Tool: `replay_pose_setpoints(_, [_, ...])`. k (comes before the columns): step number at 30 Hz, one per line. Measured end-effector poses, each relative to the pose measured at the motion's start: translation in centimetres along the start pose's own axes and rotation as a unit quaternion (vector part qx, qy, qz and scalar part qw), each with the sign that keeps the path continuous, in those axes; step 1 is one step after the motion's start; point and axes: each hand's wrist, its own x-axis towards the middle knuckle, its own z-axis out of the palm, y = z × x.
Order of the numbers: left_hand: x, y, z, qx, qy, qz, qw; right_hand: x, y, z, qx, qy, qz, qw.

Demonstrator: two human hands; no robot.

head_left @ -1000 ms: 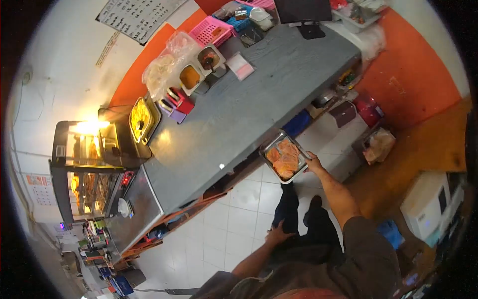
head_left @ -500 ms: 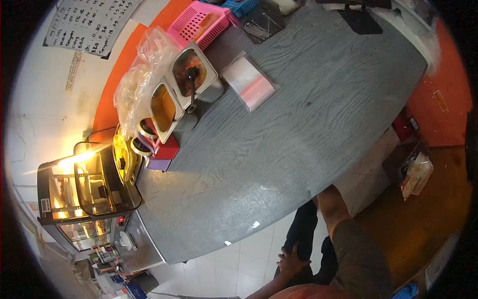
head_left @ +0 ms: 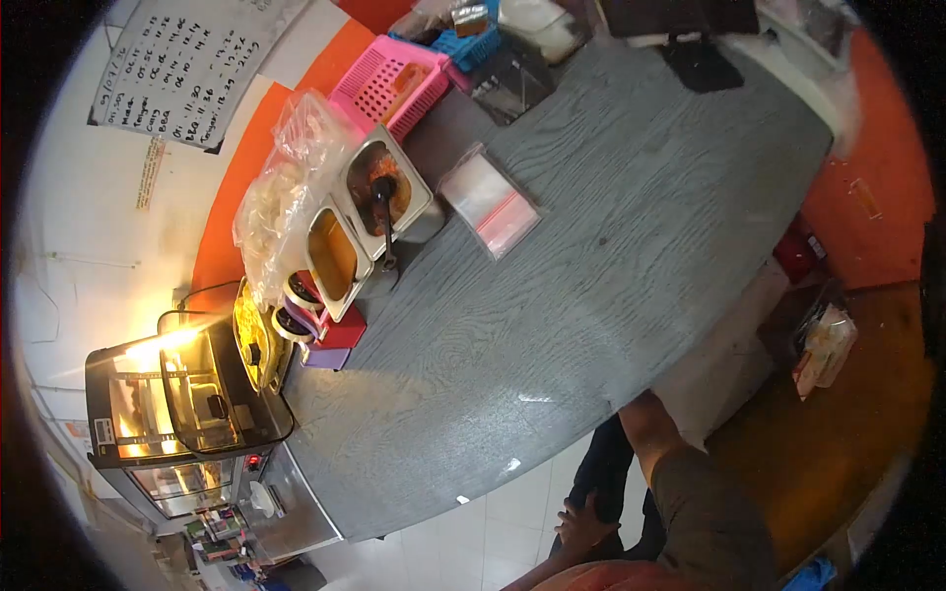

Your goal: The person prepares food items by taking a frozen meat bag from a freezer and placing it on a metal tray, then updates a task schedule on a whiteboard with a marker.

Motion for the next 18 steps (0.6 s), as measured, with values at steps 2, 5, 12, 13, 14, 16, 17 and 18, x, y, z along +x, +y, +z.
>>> replay_pose_setpoints(2, [0.3, 0.2, 0.2, 0.001, -0.002, 0.01, 1.0, 0.0, -0.4, -0.6, -0.125, -0.05, -0.033, 0.99])
replay_pose_setpoints(5, [0.7, 0.3, -0.2, -0.008, -0.055, 0.014, 0.998, -5.3, 7.5, -2.1, -0.349, -0.144, -0.142, 0.915])
replay_pose_setpoints(12, [7.0, -6.5, 2.4, -0.156, -0.169, 0.24, 0.943, -36.8, 13.8, -17.4, -0.152, -0.271, 0.135, 0.941])
replay_pose_setpoints(13, [6.7, -7.5, 1.4, -0.134, -0.214, 0.238, 0.938, -40.6, 12.0, -19.2, -0.133, -0.272, 0.162, 0.939])
replay_pose_setpoints(14, [8.3, -7.9, 0.6, -0.024, -0.257, 0.267, 0.928, -42.2, 10.8, -20.6, -0.113, -0.269, 0.173, 0.941])
replay_pose_setpoints(16, [6.9, -7.2, -4.4, 0.043, -0.199, 0.41, 0.889, -44.2, 6.0, -23.8, -0.071, -0.266, 0.183, 0.944])
replay_pose_setpoints(17, [0.7, -4.8, -10.0, -0.001, -0.238, 0.196, 0.951, -44.7, 3.3, -25.0, -0.055, -0.259, 0.186, 0.946])
replay_pose_setpoints(18, [-1.3, -4.0, -12.4, -0.033, -0.161, 0.202, 0.966, -44.7, 0.4, -26.0, -0.036, -0.251, 0.184, 0.95])
